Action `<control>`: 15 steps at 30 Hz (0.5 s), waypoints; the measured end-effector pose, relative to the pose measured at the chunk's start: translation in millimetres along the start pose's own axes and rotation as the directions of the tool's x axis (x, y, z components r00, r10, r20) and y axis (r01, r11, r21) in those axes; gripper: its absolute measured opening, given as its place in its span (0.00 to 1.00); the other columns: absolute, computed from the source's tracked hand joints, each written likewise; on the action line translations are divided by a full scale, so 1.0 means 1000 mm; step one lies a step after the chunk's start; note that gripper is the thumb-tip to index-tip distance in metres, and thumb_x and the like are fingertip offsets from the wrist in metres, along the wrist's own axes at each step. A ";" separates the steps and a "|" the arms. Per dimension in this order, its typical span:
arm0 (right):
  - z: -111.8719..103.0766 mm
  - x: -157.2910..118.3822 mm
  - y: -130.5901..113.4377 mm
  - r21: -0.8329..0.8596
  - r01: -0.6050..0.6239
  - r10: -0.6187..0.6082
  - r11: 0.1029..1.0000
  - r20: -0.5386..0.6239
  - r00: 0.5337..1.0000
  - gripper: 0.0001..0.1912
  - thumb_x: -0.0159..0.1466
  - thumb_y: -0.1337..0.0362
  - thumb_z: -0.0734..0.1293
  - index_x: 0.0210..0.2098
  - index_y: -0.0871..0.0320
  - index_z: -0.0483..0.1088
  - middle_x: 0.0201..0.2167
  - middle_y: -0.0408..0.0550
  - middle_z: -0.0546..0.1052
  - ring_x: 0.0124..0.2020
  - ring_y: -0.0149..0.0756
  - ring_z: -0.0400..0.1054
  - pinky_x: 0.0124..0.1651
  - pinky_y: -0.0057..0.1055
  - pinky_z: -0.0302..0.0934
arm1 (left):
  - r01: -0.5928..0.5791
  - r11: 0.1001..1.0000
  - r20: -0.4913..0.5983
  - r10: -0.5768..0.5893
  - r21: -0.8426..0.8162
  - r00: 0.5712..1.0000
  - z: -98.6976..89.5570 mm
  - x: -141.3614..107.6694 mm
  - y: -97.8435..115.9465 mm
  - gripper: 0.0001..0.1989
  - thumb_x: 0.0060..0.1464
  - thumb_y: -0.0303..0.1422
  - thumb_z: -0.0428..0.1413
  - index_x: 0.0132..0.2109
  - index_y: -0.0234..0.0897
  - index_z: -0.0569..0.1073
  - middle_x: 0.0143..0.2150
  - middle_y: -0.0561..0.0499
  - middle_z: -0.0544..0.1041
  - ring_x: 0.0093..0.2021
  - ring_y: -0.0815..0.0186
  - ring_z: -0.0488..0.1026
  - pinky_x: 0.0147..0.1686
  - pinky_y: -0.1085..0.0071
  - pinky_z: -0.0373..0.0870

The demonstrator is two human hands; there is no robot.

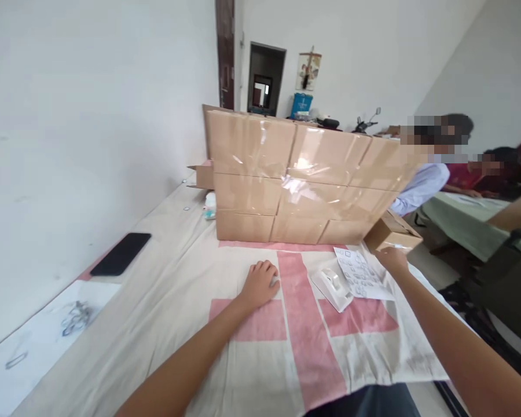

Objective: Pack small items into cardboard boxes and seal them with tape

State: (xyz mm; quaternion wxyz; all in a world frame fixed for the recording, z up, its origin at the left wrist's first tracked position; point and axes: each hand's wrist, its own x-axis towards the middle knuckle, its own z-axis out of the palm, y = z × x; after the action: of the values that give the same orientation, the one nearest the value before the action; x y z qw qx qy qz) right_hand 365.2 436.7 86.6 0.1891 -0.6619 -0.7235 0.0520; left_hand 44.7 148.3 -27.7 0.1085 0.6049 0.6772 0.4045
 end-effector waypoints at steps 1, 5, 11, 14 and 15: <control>-0.003 -0.006 -0.024 -0.002 0.047 -0.047 0.999 0.023 0.999 0.06 0.57 0.62 0.67 0.24 0.55 0.73 0.27 0.60 0.78 0.38 0.59 0.76 0.39 0.48 0.68 | 0.007 0.999 -0.027 -0.008 -0.047 1.000 0.000 0.001 -0.002 0.04 0.52 0.29 0.59 0.36 0.43 0.71 0.43 0.48 0.76 0.49 0.53 0.71 0.54 0.54 0.63; -0.001 -0.037 -0.145 0.052 0.328 -0.332 0.943 0.100 0.938 0.10 0.60 0.63 0.65 0.24 0.56 0.73 0.28 0.56 0.79 0.36 0.51 0.76 0.40 0.40 0.67 | 0.044 0.960 -0.186 -0.098 -0.277 0.978 -0.013 0.004 -0.013 0.04 0.57 0.29 0.53 0.33 0.42 0.69 0.36 0.52 0.76 0.40 0.62 0.74 0.44 0.63 0.68; 0.040 -0.130 -0.334 0.251 0.712 -0.755 0.656 0.178 0.632 0.10 0.65 0.62 0.62 0.34 0.57 0.75 0.37 0.52 0.82 0.39 0.41 0.75 0.45 0.33 0.64 | 0.089 0.847 -0.496 -0.389 -0.524 0.776 -0.076 0.014 -0.066 0.06 0.61 0.34 0.48 0.34 0.43 0.65 0.33 0.52 0.73 0.37 0.63 0.72 0.41 0.66 0.67; 0.067 -0.184 -0.406 0.376 0.788 -0.874 0.487 0.205 0.441 0.08 0.64 0.60 0.66 0.34 0.57 0.75 0.36 0.50 0.81 0.39 0.40 0.74 0.46 0.33 0.63 | 0.097 0.776 -0.566 -0.532 -0.623 0.630 -0.103 0.018 -0.102 0.07 0.63 0.37 0.46 0.36 0.43 0.65 0.34 0.50 0.71 0.39 0.62 0.71 0.42 0.65 0.68; 0.077 -0.199 -0.426 0.420 0.789 -0.894 0.448 0.203 0.400 0.07 0.63 0.60 0.67 0.34 0.57 0.75 0.36 0.49 0.81 0.41 0.40 0.73 0.47 0.33 0.62 | 0.092 0.751 -0.568 -0.568 -0.654 0.595 -0.108 0.020 -0.113 0.09 0.64 0.39 0.45 0.37 0.43 0.65 0.34 0.50 0.71 0.39 0.62 0.71 0.41 0.65 0.68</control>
State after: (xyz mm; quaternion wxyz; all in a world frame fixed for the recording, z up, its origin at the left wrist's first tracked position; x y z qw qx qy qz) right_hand -49.9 205.5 113.7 0.1221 -0.1437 -0.9665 0.1744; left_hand -111.8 127.7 -27.4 0.0740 0.1819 0.6146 0.7640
